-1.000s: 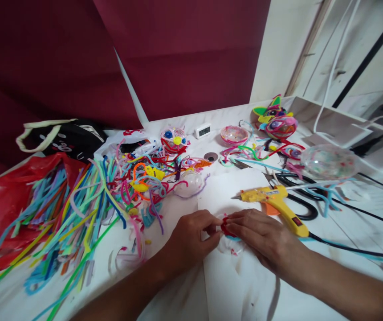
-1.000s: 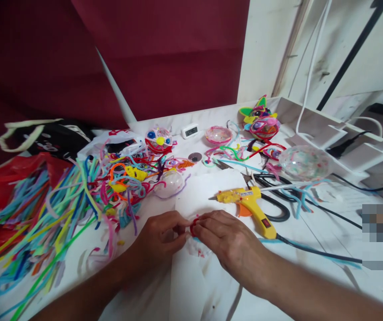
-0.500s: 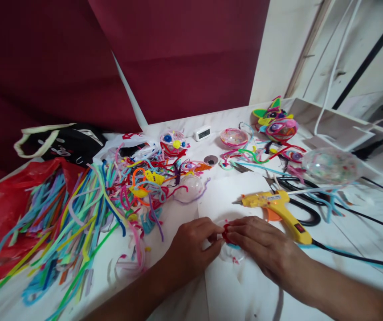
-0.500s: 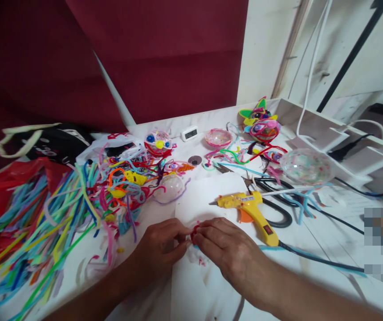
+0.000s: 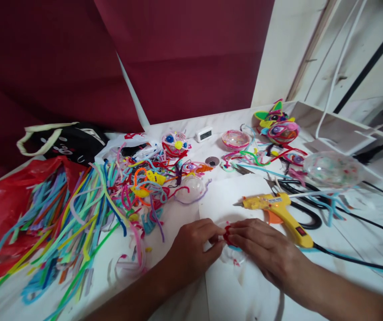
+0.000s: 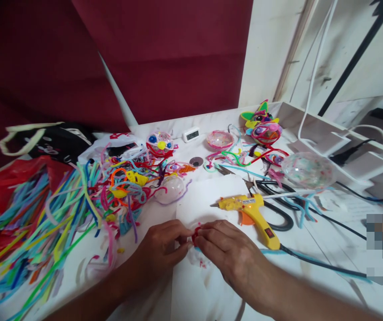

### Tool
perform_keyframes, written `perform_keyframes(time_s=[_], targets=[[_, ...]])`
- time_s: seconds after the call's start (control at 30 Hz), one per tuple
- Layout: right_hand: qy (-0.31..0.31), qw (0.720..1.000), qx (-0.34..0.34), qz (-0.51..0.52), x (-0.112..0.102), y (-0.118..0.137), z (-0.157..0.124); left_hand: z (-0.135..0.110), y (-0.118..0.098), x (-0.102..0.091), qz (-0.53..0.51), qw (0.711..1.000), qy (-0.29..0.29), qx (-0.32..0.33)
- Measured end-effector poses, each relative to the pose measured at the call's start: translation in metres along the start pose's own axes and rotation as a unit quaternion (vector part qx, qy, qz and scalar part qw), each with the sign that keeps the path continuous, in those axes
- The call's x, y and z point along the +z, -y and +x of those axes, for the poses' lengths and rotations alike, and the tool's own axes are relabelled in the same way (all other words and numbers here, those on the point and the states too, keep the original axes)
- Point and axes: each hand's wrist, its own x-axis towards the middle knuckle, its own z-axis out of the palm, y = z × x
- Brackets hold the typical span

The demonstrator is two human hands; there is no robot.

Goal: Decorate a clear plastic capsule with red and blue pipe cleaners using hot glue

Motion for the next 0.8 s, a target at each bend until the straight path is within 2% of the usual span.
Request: perform_keyframes(time_s=[0.43, 0.8], targets=[[0.028, 1.000, 0.010, -0.003, 0.0024, -0.0012, -0.0037, -0.0021, 0.0039, 0.0032, -0.001, 1.000, -0.006, 0.005], [0.014, 1.000, -0.002, -0.013, 0.0034, -0.0004, -0.0024, -0.0037, 0.0029, 0.0037, 0.009, 1.000, -0.005, -0.005]])
